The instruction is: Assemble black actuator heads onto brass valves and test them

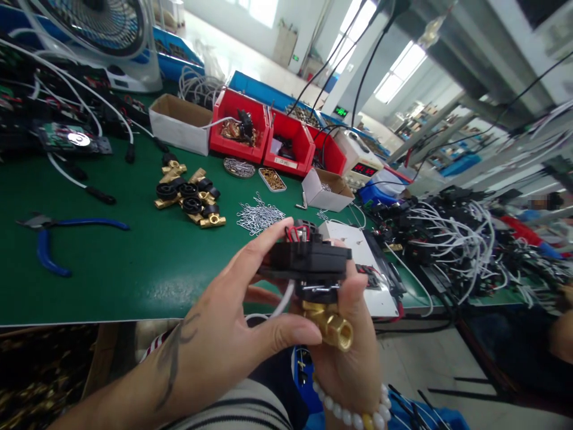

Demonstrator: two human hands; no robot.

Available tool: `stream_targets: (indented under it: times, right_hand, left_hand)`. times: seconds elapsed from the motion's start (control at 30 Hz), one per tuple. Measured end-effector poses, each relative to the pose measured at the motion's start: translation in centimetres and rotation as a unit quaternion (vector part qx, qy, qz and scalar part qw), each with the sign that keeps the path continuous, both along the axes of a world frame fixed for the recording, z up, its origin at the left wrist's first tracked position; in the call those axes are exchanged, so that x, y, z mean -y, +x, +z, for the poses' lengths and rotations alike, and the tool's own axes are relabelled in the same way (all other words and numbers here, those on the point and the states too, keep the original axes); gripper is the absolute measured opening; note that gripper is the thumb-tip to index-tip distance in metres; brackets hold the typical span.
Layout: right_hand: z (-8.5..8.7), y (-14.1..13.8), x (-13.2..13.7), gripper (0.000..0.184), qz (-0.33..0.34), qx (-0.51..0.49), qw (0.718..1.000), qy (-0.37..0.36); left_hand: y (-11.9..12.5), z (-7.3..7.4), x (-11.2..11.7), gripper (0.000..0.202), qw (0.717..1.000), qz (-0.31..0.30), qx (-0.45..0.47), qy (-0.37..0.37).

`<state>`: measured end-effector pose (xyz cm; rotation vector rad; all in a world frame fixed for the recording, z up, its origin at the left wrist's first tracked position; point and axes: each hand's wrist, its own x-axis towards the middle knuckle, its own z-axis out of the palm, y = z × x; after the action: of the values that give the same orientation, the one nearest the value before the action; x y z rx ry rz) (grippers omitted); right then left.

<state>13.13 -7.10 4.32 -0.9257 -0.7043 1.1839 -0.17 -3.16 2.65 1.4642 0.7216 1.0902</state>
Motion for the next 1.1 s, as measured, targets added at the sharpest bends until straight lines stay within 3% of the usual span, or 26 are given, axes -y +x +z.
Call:
stream_targets:
  times: [0.17,0.33,0.53,0.8,0.93,1.03,1.1]
  right_hand:
    - [0.5,0.1,-0.5,0.041,0.049,-0.106,0.991,-0.061]
    - [0.8,-0.1,-0.9,0.043,0.127,-0.189,0.969,-0.096]
    - [1.1,-0.3,-0.9,0.037,0.183,-0.231,0.95,-0.098]
    - [0.1,-0.2,-0.7,0.055,0.229,-0.286,0.925,-0.096]
    - [-0.1,-0.6,-0.2,0.065,0.238,-0.262,0.93,-0.1]
    - [-0.1,-0.8,0.5,0.073,0.267,-0.232,0.924,-0.145]
    - [-0.2,-0.9,0.8,0.081,0.297,-0.22,0.915,-0.16]
  left_hand:
    - [-0.4,-0.1,-0.3,0.072,0.989,0.07,-0.099,0.088]
    - [-0.3,-0.1,-0.3,0.065,0.973,0.151,-0.115,0.128]
    - [-0.4,-0.1,0.2,0.057,0.96,0.181,-0.142,0.157]
    - [-0.7,-0.1,0.7,0.047,0.969,0.172,-0.084,0.155]
    - [-0.7,0.4,0.6,0.035,0.959,0.21,-0.103,0.16]
    - [-0.5,1.2,0.3,0.021,0.951,0.258,-0.118,0.126]
    - [-0.3,1.6,0.2,0.024,0.943,0.288,-0.134,0.099]
